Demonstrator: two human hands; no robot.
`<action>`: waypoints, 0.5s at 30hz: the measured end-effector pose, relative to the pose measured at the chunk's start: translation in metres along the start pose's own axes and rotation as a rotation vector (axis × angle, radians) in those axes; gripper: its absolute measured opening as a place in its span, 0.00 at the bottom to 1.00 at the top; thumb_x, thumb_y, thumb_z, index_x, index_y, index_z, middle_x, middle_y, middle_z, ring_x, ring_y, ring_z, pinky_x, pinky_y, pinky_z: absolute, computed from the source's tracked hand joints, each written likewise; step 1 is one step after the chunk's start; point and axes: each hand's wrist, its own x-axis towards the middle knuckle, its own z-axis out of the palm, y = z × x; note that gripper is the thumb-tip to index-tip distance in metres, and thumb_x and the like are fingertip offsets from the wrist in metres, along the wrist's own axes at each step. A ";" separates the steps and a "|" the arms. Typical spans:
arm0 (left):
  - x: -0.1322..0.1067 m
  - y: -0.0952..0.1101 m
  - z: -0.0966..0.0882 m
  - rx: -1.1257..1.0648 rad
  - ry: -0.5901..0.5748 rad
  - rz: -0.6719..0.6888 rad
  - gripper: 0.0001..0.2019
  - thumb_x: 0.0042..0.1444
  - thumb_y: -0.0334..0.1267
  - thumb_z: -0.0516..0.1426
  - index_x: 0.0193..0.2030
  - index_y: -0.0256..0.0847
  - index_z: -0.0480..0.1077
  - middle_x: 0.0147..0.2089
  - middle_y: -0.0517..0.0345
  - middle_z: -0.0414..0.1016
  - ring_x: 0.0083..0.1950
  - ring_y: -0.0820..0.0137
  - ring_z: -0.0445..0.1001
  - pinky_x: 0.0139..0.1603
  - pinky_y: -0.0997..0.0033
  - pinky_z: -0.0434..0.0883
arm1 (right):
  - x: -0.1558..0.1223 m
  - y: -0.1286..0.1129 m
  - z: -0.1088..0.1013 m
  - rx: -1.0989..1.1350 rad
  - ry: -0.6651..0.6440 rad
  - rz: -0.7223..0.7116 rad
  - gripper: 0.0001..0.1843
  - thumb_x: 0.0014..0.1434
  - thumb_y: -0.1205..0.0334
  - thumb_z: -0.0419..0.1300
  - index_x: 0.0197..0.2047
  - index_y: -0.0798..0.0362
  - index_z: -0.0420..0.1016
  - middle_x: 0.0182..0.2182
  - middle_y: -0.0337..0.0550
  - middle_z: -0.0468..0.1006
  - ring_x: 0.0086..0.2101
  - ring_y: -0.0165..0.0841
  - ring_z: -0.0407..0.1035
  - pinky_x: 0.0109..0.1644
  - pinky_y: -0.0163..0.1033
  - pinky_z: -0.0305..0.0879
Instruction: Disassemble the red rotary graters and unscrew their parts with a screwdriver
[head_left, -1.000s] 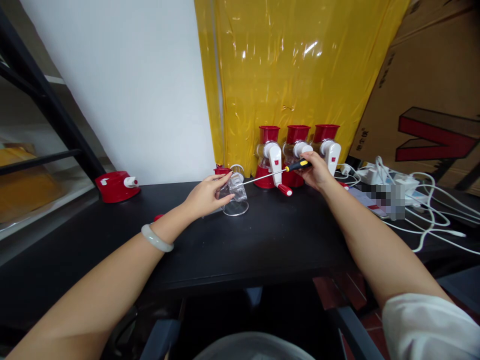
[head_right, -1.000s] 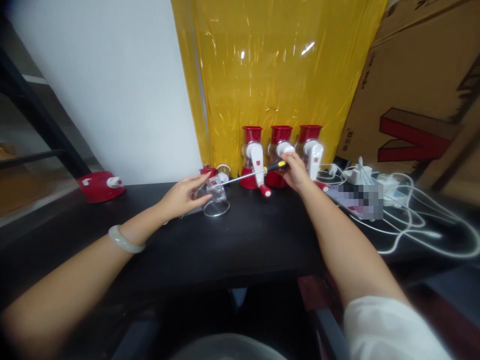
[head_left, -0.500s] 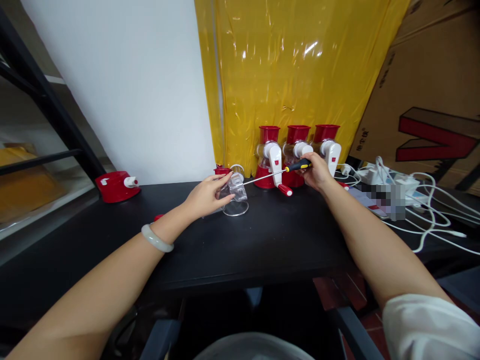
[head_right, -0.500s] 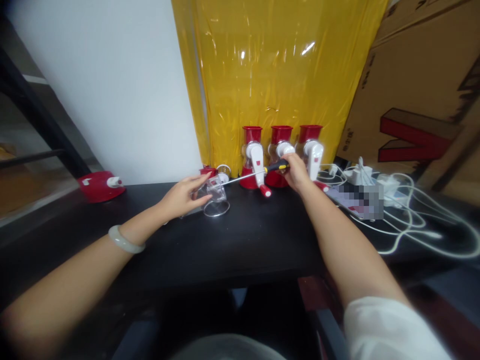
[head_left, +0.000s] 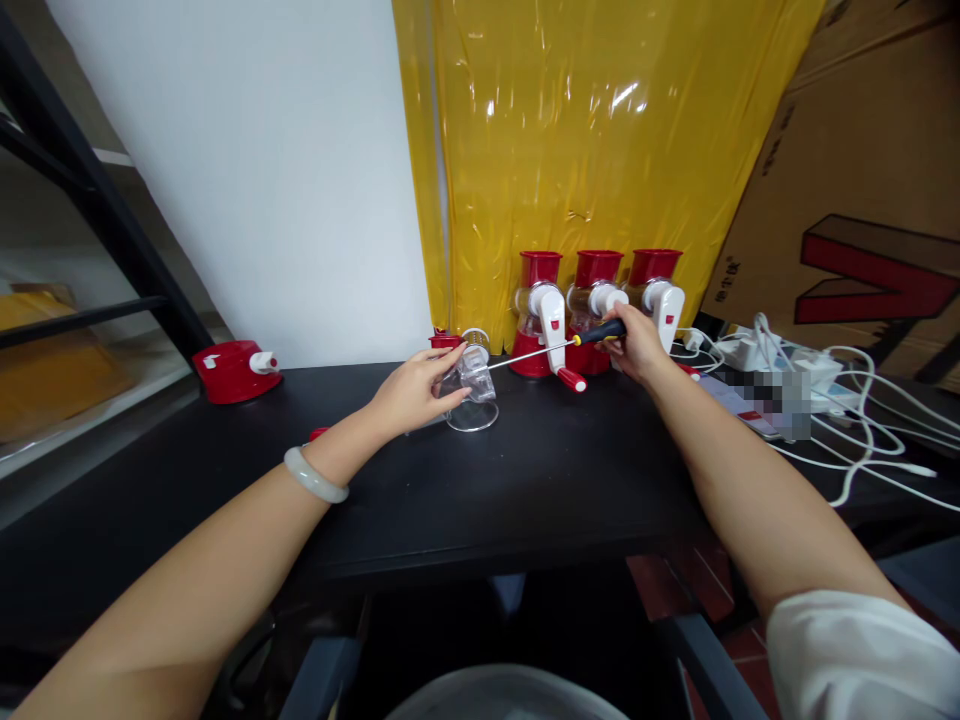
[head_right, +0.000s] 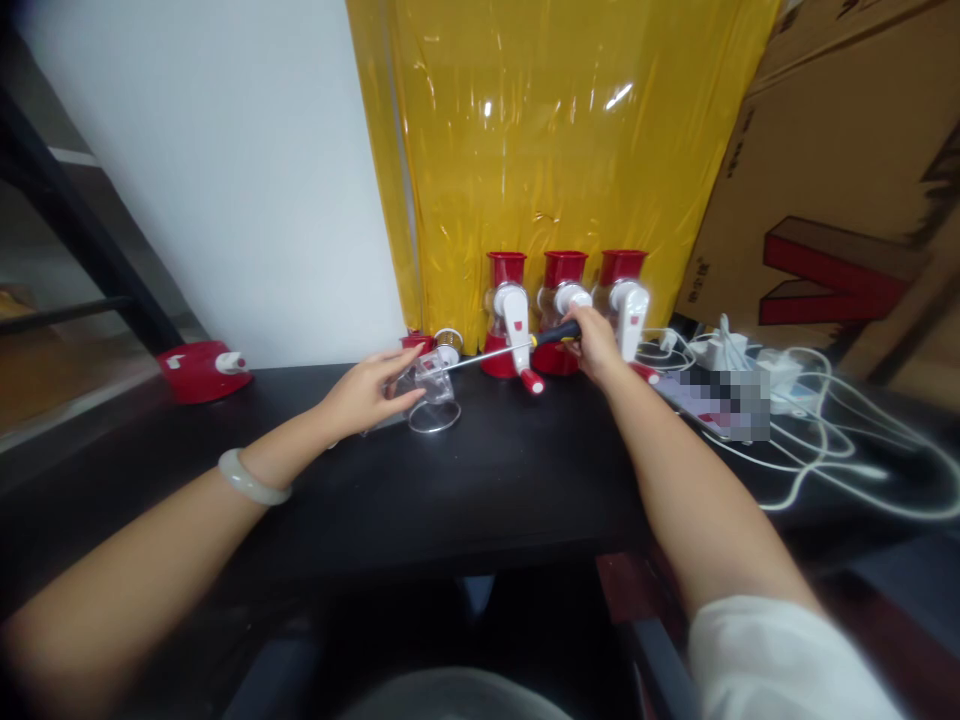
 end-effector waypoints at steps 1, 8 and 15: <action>0.000 0.000 0.000 0.000 -0.002 -0.004 0.33 0.60 0.49 0.57 0.70 0.42 0.59 0.49 0.47 0.76 0.52 0.58 0.72 0.52 0.57 0.72 | 0.000 -0.001 0.001 -0.011 0.018 -0.005 0.16 0.49 0.48 0.65 0.27 0.48 0.64 0.11 0.28 0.57 0.12 0.24 0.49 0.18 0.35 0.60; -0.001 0.000 0.000 0.010 0.003 -0.017 0.33 0.60 0.50 0.57 0.70 0.42 0.59 0.53 0.45 0.74 0.54 0.58 0.72 0.54 0.57 0.71 | -0.006 -0.006 0.007 0.144 0.013 -0.005 0.11 0.41 0.62 0.64 0.26 0.49 0.64 0.18 0.31 0.65 0.18 0.25 0.58 0.22 0.34 0.65; 0.000 -0.001 0.000 0.009 -0.014 -0.022 0.34 0.60 0.50 0.57 0.71 0.42 0.58 0.49 0.47 0.76 0.55 0.57 0.71 0.53 0.57 0.71 | -0.004 -0.005 0.003 0.130 -0.017 0.019 0.17 0.50 0.47 0.64 0.27 0.49 0.64 0.17 0.32 0.65 0.16 0.26 0.56 0.21 0.37 0.64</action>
